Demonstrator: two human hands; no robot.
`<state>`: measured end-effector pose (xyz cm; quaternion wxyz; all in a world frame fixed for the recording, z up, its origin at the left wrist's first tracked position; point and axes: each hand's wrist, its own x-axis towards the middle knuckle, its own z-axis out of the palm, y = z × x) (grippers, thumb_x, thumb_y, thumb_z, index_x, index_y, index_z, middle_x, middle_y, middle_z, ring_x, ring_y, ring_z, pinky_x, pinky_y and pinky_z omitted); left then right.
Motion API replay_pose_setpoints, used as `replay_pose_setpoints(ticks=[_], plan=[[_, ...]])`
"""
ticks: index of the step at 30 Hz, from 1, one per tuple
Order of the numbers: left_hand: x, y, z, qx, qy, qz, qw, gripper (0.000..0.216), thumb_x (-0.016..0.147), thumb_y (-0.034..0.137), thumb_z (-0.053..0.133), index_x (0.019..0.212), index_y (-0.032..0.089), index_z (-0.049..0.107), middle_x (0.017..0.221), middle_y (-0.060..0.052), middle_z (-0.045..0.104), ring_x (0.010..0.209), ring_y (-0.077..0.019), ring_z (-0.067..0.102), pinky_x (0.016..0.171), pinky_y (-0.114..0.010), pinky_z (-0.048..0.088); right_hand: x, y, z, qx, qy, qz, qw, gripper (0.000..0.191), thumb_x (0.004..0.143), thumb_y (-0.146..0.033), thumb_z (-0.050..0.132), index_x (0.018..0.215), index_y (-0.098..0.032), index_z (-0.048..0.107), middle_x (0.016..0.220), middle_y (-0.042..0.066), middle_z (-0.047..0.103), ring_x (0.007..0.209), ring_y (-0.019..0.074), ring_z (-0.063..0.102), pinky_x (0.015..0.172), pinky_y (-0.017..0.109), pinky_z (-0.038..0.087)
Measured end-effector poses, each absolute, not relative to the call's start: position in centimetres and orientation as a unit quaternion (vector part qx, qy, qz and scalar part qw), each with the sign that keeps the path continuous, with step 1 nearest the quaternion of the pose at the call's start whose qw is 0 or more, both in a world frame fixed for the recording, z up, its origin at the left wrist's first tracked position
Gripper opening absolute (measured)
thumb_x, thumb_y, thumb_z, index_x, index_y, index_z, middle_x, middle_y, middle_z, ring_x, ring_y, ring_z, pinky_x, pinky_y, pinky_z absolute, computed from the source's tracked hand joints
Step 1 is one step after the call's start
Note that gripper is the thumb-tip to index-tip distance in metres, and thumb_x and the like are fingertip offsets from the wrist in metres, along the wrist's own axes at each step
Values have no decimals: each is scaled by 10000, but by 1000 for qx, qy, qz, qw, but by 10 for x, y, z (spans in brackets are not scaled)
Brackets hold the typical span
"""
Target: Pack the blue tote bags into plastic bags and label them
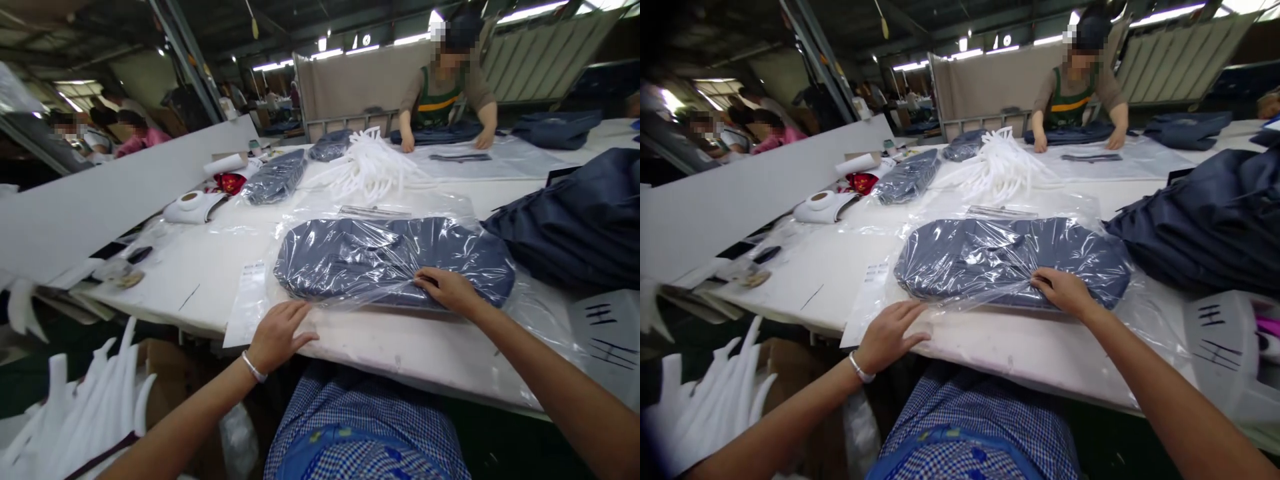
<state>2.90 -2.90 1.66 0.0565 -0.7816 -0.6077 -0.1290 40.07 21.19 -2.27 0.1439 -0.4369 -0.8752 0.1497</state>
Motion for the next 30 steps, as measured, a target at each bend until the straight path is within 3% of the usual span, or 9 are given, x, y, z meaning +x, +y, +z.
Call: replay_pose_setpoints(ticks=[4, 8, 13, 16, 23, 25, 30], plan=[[29, -42, 12, -776, -606, -134, 114, 181, 944, 225, 524, 1061, 201, 659, 1043, -56, 698, 975, -202, 620, 853, -343, 519, 402, 214, -27, -435, -876, 144, 152, 256, 926, -471, 484, 973, -292, 661, 957, -2, 737, 827, 231, 671, 659, 304, 414], [9, -18, 32, -756, -609, -183, 152, 222, 962, 192, 477, 1095, 226, 651, 1098, -46, 686, 1028, -174, 608, 871, -285, 490, 404, 217, -32, -431, -877, 138, 161, 266, 921, -477, 485, 975, -294, 670, 968, 2, 742, 828, 235, 677, 667, 307, 427], [-19, 37, 51, -746, -653, -113, 70, 283, 970, 219, 423, 1121, 267, 657, 1152, -28, 675, 935, -167, 632, 713, -256, 451, 405, 217, -35, -435, -872, 154, 164, 288, 928, -499, 470, 997, -299, 665, 997, -6, 738, 854, 231, 678, 693, 311, 443], [-35, 71, 53, -761, -644, -77, -8, 266, 951, 260, 446, 1048, 279, 693, 1137, -4, 685, 918, -158, 636, 707, -241, 434, 405, 219, -35, -439, -868, 171, 158, 283, 929, -505, 468, 988, -306, 660, 986, -14, 735, 861, 230, 674, 709, 317, 444], [-55, 117, 42, -755, -637, -51, -147, 372, 905, 467, 445, 893, 210, 714, 767, -1, 726, 710, -161, 650, 646, -229, 455, 404, 221, -21, -416, -853, 262, 177, 277, 881, -494, 557, 932, -268, 710, 925, 2, 742, 857, 220, 664, 771, 309, 456], [-49, 119, 38, -748, -645, -44, -149, 403, 908, 478, 405, 928, 192, 688, 768, -26, 722, 707, -187, 652, 641, -253, 451, 402, 221, -14, -408, -850, 276, 185, 264, 857, -483, 600, 876, -249, 721, 859, -2, 738, 824, 210, 663, 750, 294, 453], [-25, 110, 31, -673, -737, 52, -28, 441, 938, 487, 262, 953, 221, 614, 817, -81, 714, 670, -256, 659, 569, -302, 382, 411, 211, 3, -427, -862, 197, 190, 183, 862, -404, 650, 819, -243, 726, 833, 4, 736, 789, 190, 656, 719, 274, 444]])
